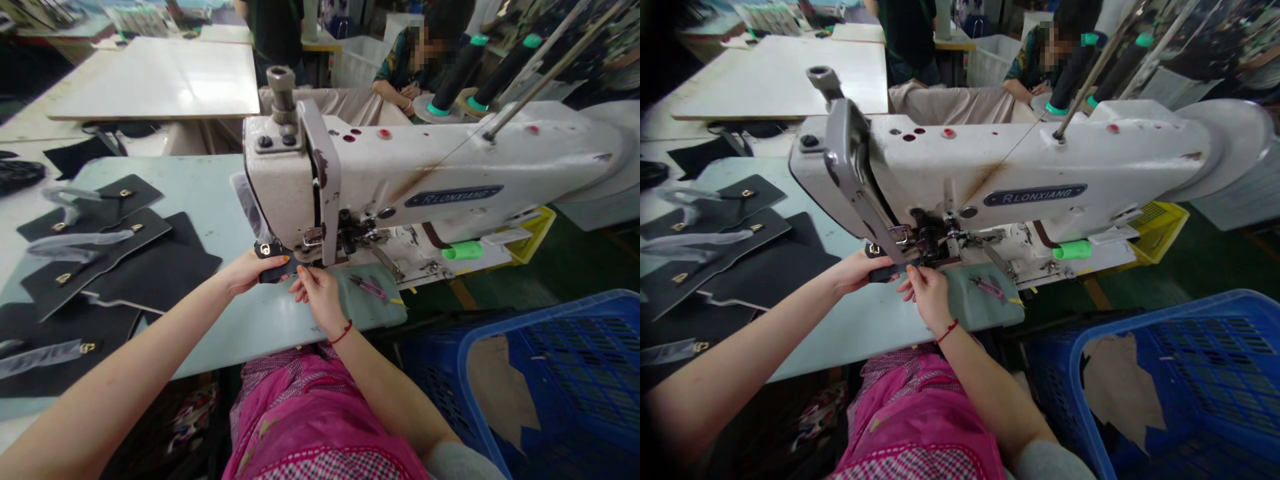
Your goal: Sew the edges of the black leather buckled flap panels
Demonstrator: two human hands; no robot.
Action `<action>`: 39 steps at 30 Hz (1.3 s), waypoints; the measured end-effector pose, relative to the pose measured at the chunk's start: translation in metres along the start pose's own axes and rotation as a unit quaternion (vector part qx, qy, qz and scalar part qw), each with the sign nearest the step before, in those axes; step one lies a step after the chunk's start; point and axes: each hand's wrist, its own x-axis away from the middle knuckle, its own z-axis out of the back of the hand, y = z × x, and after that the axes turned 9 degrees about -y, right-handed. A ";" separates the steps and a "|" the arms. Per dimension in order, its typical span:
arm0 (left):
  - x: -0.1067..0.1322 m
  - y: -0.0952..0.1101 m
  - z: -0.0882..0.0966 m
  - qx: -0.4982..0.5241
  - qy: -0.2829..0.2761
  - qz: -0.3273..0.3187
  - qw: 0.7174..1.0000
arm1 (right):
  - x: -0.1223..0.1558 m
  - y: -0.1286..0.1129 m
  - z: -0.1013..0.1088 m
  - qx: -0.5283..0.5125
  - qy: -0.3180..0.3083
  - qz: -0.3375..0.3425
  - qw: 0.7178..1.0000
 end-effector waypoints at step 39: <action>0.026 -0.057 -0.077 0.081 0.255 -0.187 0.945 | -0.005 -0.007 0.004 -0.010 0.035 -0.040 0.999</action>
